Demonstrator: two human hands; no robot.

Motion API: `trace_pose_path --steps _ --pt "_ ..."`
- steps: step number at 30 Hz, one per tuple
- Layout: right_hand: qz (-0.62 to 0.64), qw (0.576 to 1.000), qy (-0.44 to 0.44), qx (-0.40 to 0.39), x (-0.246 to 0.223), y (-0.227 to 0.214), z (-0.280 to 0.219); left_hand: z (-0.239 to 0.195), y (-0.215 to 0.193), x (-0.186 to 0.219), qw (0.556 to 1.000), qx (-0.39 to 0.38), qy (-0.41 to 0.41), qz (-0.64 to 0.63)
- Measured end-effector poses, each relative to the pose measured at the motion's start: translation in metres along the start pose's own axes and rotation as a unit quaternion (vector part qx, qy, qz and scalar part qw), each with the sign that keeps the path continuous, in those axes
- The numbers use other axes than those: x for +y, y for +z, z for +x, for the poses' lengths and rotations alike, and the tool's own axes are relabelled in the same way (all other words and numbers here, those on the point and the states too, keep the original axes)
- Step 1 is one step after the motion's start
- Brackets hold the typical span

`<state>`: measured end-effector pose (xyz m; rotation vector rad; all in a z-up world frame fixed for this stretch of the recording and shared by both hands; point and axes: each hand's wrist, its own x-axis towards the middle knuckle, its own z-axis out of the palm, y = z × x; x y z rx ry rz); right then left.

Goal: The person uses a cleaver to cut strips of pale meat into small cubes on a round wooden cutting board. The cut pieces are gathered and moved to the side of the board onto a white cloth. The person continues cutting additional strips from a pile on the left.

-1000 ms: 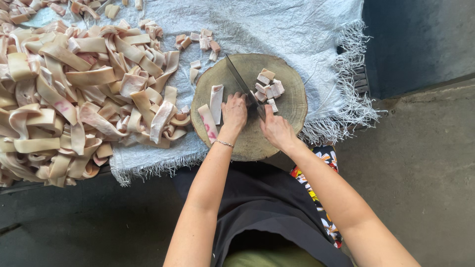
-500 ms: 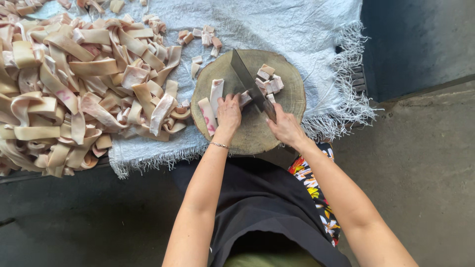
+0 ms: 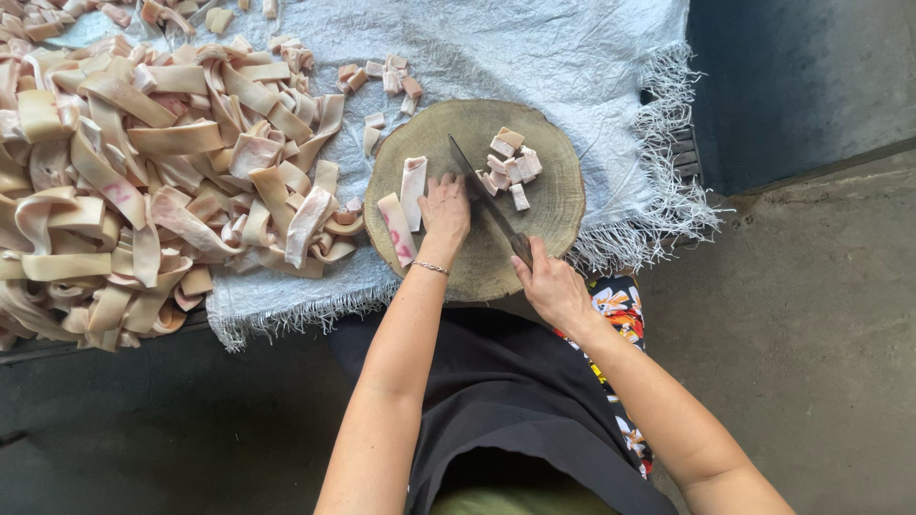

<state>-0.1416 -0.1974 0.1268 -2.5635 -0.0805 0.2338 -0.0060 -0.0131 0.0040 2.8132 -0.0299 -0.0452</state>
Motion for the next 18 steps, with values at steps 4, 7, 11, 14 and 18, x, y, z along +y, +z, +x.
trace_pose_path --steps 4,7,11,14,18 --pt "-0.006 1.0 0.001 -0.021 0.01 0.017 0.012 0.002 -0.001 -0.003 0.999 -0.017 0.01 -0.027" --pt "-0.004 1.0 -0.007 -0.018 0.012 0.026 0.033 0.003 -0.004 -0.002 0.999 -0.024 0.003 -0.034" --pt "0.003 0.999 0.008 -0.034 0.005 0.032 0.067 0.0 -0.005 -0.003 0.998 -0.015 0.009 -0.053" --pt "0.015 0.999 0.016 -0.031 -0.006 0.034 0.093 0.001 -0.006 -0.003 0.997 0.006 0.017 -0.081" --pt "0.026 0.999 0.003 -0.019 -0.013 0.038 0.116 -0.008 -0.015 -0.009 0.994 0.002 0.021 -0.105"
